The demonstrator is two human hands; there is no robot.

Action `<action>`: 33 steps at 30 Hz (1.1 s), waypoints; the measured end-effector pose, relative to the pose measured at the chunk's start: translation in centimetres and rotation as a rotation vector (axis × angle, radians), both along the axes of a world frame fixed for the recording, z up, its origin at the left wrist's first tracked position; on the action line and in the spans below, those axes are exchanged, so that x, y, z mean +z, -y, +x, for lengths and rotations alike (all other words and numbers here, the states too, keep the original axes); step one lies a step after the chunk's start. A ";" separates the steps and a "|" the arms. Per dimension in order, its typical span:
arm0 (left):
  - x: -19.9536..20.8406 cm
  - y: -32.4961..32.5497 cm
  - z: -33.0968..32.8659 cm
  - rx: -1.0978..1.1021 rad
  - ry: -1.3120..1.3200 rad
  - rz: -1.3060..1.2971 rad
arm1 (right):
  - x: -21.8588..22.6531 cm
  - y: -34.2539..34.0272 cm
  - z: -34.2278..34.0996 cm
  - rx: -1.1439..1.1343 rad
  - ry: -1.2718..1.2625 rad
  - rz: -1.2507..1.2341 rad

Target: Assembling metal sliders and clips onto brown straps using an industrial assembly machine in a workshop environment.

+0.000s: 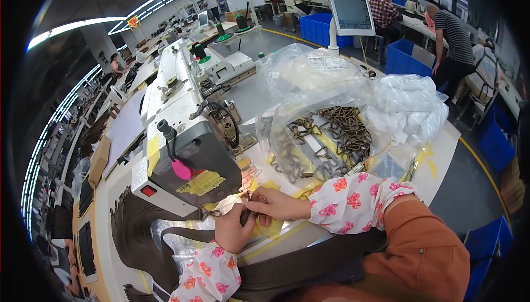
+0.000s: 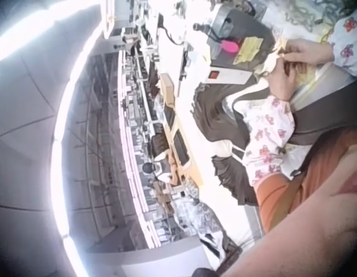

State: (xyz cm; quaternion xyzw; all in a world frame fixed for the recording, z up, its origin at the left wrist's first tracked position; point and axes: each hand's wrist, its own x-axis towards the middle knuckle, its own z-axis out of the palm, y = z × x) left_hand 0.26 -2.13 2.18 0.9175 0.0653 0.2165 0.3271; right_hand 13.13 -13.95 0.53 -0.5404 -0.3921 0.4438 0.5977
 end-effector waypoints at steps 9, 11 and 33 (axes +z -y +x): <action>-0.3 -0.9 0.1 0.076 0.011 -0.292 | -0.9 -0.6 0.2 -0.027 -0.098 -0.120; -0.2 -1.0 0.0 0.058 -0.037 -0.353 | -0.3 -0.5 0.1 -0.015 -0.110 -0.139; -0.1 -0.6 0.9 0.044 -0.005 0.094 | -0.4 -0.7 -0.3 -0.176 0.155 -0.047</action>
